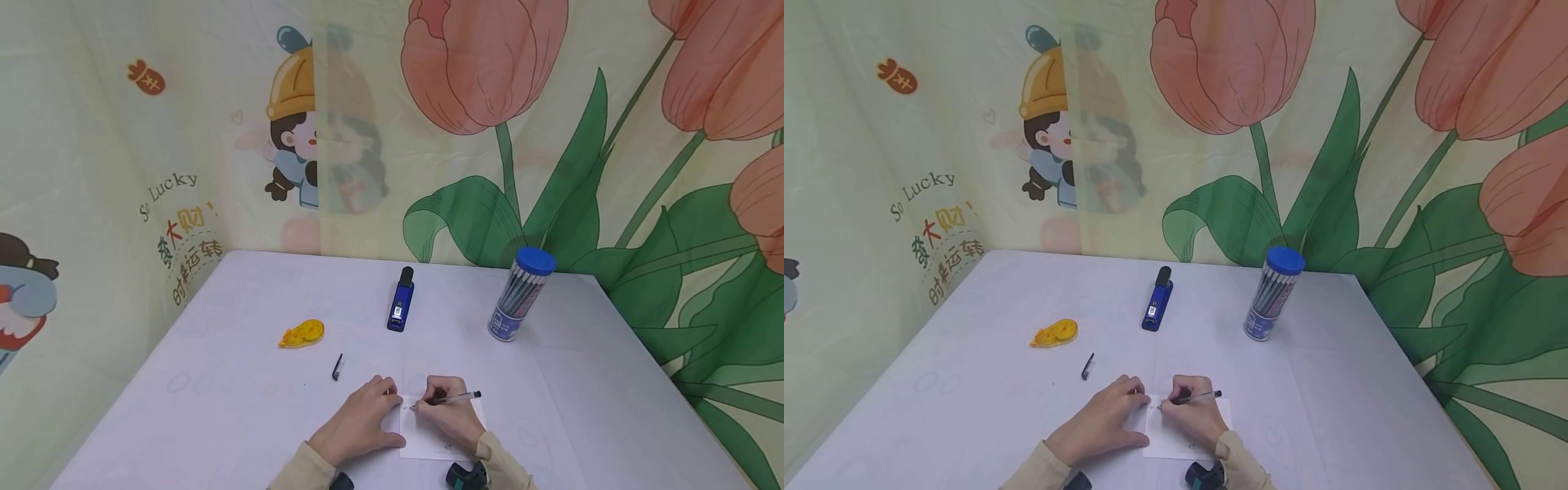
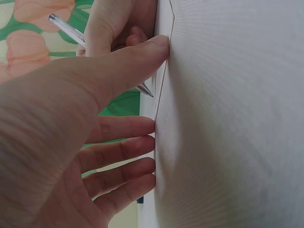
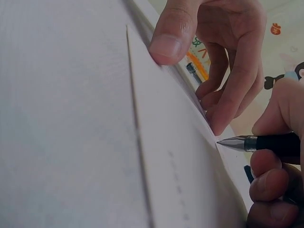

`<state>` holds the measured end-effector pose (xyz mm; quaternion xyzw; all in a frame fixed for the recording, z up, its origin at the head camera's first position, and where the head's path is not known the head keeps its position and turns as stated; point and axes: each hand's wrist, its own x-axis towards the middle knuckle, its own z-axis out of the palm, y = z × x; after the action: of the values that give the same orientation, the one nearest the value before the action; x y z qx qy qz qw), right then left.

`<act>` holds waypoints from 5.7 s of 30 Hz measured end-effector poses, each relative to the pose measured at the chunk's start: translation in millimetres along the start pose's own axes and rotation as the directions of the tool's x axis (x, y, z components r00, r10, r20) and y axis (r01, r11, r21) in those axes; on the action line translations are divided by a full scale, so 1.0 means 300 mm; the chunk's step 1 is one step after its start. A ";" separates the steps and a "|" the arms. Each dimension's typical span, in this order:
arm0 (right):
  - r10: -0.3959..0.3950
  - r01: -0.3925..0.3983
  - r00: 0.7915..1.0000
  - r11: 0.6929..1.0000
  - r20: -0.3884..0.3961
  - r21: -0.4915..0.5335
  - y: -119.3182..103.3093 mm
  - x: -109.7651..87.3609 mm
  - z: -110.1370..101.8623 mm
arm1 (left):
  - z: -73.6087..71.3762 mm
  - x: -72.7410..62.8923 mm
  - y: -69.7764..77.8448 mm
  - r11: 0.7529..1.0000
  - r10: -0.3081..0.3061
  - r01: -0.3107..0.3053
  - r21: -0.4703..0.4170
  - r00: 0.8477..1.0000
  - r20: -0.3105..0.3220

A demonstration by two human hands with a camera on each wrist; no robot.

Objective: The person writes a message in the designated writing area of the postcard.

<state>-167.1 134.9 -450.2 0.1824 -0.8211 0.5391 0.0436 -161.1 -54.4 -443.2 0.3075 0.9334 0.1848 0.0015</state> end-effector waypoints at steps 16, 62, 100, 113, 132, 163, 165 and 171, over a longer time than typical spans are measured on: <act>0.037 -0.037 0.999 0.999 0.011 -0.006 -0.007 0.000 0.000 | 0.002 0.000 -0.001 1.000 -0.004 0.003 -0.004 1.000 -0.001; 0.049 -0.049 0.999 0.999 -0.005 -0.007 -0.020 0.000 -0.002 | 0.003 0.000 -0.003 1.000 0.006 -0.006 -0.007 1.000 -0.014; 0.027 -0.027 0.999 1.000 0.027 -0.001 -0.010 -0.001 -0.002 | -0.002 -0.005 0.005 1.000 0.001 -0.001 0.003 1.000 -0.011; 0.081 -0.081 0.997 0.997 -0.013 -0.012 0.095 0.013 0.015 | -0.005 -0.003 0.006 1.000 -0.006 0.006 -0.012 1.000 0.004; 0.091 -0.091 0.996 0.996 -0.005 0.005 -0.037 -0.002 -0.001 | -0.004 -0.008 -0.002 1.000 -0.001 0.001 -0.001 1.000 -0.004; 0.065 -0.065 0.997 0.998 -0.031 -0.022 0.089 0.006 0.008 | -0.006 -0.006 0.003 1.000 0.009 -0.009 0.011 1.000 0.002; 0.069 -0.070 0.997 0.997 -0.032 -0.032 0.069 0.004 0.007 | -0.007 -0.006 0.004 1.000 0.009 -0.009 0.012 1.000 0.001; 0.035 -0.036 0.999 0.999 -0.023 -0.035 -0.006 -0.007 -0.005 | -0.007 -0.006 0.004 1.000 0.007 -0.007 0.014 1.000 0.003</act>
<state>-164.8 135.9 -448.5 0.1610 -0.8331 0.5272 0.0464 -159.1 -55.3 -440.9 0.3113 0.9336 0.1776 0.0002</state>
